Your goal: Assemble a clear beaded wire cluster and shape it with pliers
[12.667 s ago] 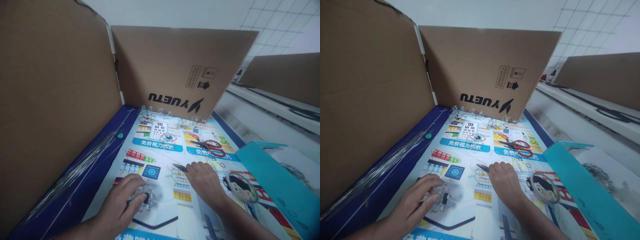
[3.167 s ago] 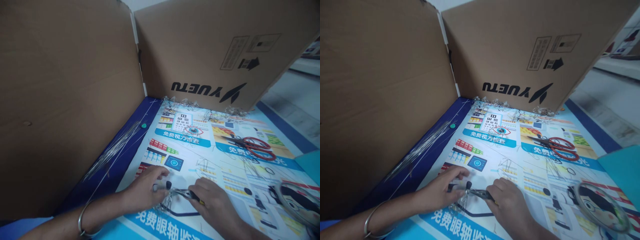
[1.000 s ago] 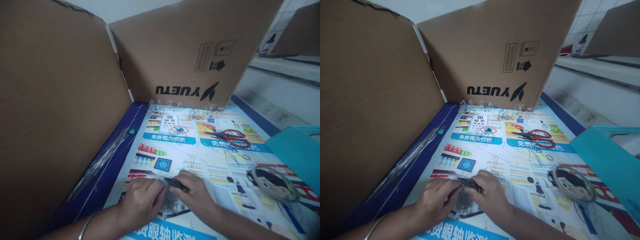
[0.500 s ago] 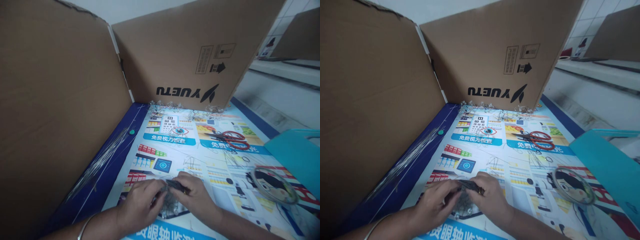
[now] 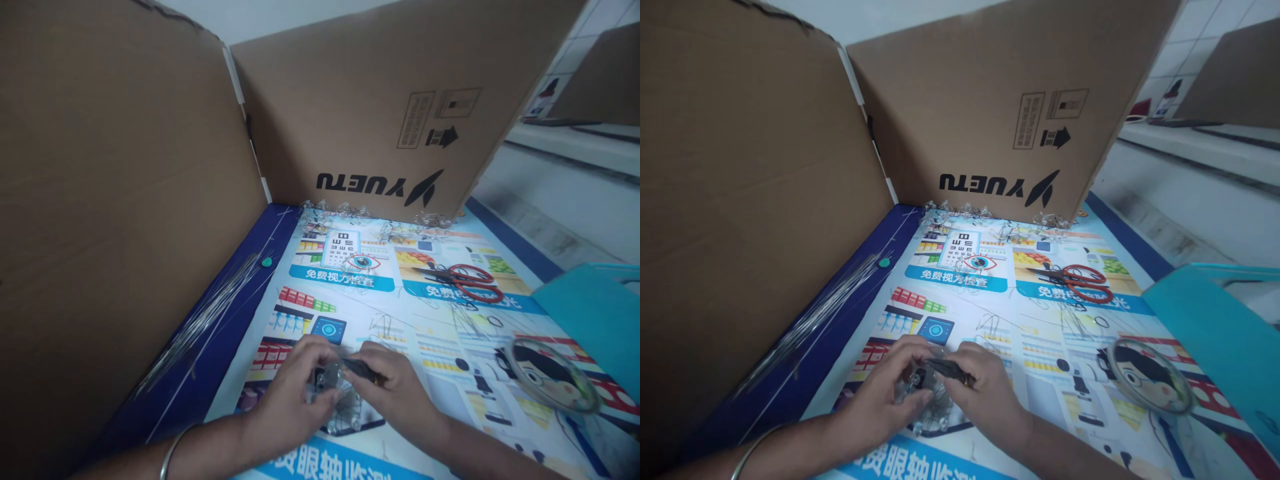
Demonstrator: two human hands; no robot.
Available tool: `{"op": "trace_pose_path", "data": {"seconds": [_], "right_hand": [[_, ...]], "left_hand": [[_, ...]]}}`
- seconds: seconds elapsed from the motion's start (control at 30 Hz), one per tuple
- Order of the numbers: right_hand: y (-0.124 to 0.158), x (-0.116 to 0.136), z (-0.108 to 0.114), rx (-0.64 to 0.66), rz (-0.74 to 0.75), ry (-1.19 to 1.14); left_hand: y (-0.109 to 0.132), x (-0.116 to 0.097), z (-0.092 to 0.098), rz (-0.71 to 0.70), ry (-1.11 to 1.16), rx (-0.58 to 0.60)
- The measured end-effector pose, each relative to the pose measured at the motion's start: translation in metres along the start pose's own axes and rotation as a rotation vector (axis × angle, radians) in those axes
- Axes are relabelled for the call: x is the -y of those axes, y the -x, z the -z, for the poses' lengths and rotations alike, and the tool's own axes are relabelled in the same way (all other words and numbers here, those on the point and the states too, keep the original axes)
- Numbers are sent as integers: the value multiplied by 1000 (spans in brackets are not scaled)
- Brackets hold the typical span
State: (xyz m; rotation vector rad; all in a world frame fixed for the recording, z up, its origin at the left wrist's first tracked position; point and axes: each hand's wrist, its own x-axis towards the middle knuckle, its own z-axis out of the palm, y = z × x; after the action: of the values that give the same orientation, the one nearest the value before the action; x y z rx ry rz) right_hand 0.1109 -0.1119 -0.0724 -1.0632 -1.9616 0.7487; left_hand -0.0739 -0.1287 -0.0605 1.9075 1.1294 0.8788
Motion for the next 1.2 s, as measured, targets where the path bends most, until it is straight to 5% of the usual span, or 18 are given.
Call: {"op": "trace_pose_path", "data": {"seconds": [0.23, 1.2], "right_hand": [[0, 3, 1, 18, -25, -5], [8, -4, 6, 34, 58, 86]], "left_hand": [[-6, 0, -9, 221, 177, 94], [-7, -1, -9, 146, -8, -34]]}}
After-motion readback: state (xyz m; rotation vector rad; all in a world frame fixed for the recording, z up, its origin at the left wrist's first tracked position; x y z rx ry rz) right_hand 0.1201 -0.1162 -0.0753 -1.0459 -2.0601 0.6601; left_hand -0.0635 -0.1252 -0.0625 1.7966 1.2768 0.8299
